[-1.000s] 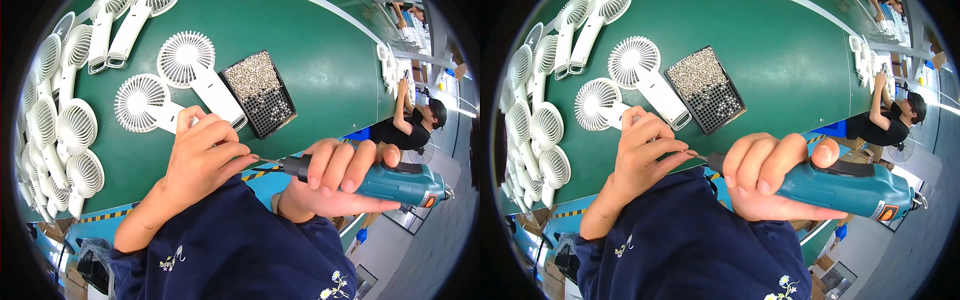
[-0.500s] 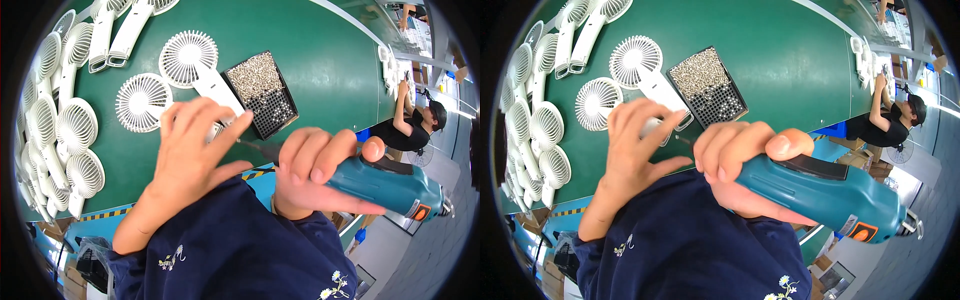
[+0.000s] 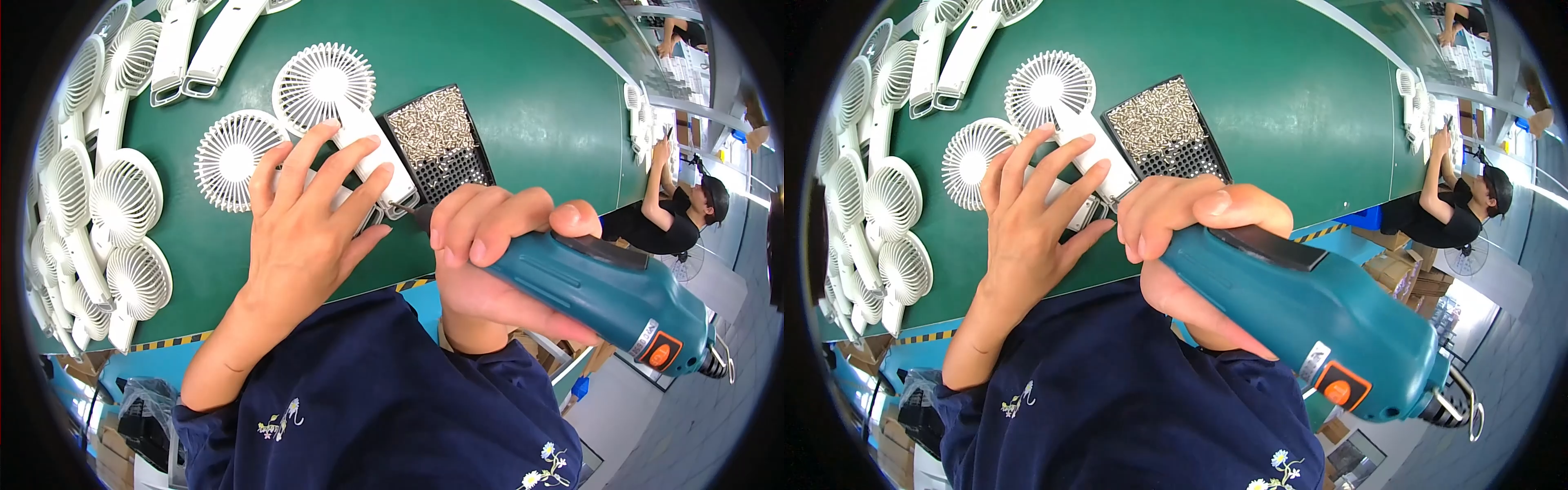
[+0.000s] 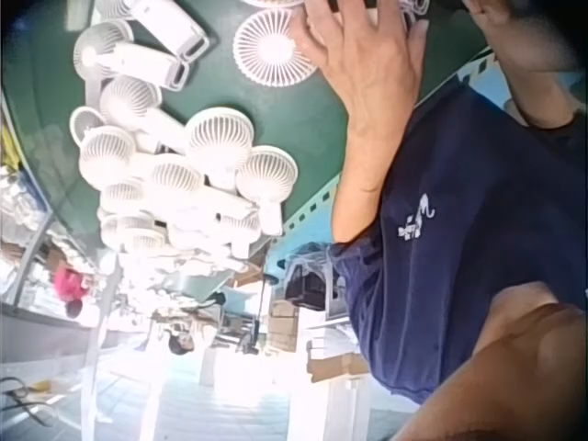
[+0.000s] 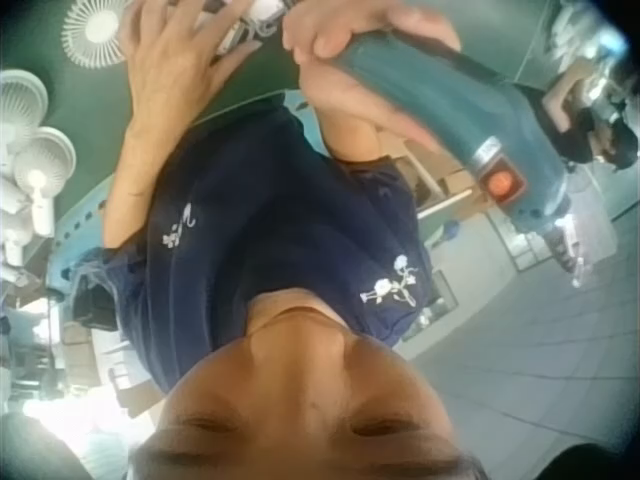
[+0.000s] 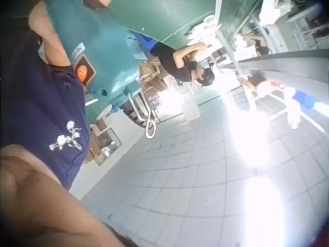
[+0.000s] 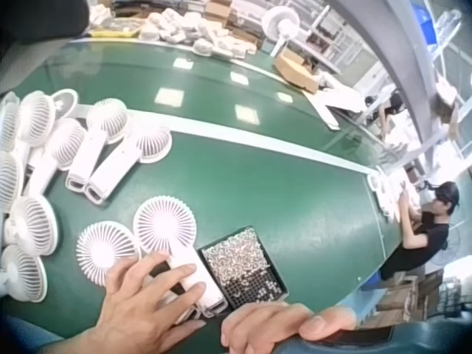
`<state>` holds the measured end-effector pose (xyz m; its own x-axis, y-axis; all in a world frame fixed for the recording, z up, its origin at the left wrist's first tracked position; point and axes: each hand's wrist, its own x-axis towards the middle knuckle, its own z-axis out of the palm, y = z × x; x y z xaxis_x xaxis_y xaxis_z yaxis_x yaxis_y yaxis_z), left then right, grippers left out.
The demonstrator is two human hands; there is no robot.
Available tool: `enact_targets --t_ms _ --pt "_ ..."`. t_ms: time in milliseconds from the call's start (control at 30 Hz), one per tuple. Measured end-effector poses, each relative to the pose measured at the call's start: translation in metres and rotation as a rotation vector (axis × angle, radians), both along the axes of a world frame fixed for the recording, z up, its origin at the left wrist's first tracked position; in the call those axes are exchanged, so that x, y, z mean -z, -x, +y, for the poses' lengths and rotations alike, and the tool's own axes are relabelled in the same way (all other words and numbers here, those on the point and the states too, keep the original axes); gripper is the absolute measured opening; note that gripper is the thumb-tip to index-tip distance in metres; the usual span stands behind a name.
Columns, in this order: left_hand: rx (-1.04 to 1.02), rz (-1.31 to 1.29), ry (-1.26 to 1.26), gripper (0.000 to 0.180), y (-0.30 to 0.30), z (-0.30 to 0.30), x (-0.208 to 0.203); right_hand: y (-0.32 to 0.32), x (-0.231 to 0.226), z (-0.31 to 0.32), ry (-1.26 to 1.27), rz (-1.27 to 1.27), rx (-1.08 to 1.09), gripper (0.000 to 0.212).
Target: The person fastens screws into the handles of portable fans on an assembly line using an electric screwdriver.
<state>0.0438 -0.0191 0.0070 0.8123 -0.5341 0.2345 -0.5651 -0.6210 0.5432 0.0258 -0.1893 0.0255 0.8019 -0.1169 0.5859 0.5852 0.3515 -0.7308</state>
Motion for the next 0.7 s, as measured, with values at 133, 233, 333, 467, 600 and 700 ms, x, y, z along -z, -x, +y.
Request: enact_targets --t_ms 133,233,333,467,600,700 --pt "-0.002 -0.001 0.004 0.053 0.000 0.001 0.002 -0.001 0.002 0.002 0.030 -0.022 -0.029 0.086" --pt "-0.006 -0.012 0.002 0.052 0.000 -0.001 0.003 -0.002 0.005 0.003 -0.042 -0.085 -0.096 0.077" --pt "0.000 -0.007 0.016 0.052 0.000 -0.002 0.002 0.004 -0.004 0.003 -0.058 -0.059 0.021 0.079" --pt "-0.028 -0.002 -0.009 0.057 0.003 -0.002 0.001 0.005 -0.018 -0.026 -0.183 -0.065 0.204 0.085" --pt "-0.022 -0.005 -0.020 0.057 0.004 -0.002 0.003 -0.011 0.007 -0.039 -0.189 0.026 0.368 0.092" --pt "-0.019 -0.031 0.007 0.050 0.003 -0.002 0.002 -0.013 0.013 -0.033 -0.204 0.016 0.385 0.092"
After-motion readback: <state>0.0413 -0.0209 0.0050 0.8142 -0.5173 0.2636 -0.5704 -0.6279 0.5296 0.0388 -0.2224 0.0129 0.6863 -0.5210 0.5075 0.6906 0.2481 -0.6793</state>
